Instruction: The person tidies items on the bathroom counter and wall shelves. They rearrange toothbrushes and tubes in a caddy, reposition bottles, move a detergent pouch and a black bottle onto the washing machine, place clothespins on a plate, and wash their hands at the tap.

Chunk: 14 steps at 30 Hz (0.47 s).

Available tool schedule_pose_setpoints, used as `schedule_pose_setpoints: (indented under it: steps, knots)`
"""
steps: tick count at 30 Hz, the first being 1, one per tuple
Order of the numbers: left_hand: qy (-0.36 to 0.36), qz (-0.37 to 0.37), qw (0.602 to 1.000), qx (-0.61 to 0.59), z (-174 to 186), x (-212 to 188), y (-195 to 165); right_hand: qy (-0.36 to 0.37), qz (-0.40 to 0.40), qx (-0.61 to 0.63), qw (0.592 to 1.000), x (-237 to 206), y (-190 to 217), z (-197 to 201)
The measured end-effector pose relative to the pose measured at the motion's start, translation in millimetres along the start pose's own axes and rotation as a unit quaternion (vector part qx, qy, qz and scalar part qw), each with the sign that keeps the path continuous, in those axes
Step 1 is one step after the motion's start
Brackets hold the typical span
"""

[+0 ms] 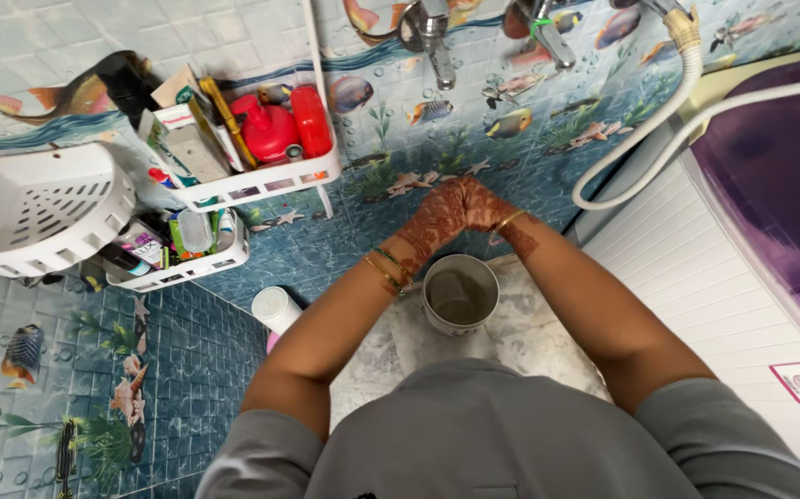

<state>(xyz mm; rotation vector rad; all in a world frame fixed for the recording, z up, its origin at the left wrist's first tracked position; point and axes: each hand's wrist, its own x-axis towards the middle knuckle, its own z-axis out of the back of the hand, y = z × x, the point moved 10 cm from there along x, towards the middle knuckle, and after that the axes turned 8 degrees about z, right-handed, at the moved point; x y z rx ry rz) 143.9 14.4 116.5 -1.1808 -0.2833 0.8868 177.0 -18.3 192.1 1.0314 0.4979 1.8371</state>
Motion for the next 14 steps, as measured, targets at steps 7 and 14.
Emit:
schedule_pose_setpoints:
  steps: [7,14]
  knots:
    - [-0.051,-0.227,0.896,0.379,-38.0,-29.7,-41.4,-0.136,-0.026,-0.093,0.986,-44.8,-2.6,77.9]
    - [0.037,-0.277,0.742,0.610,-204.7,21.4,-15.8,0.118,-0.014,-0.366,0.923,-248.2,-86.8,97.5]
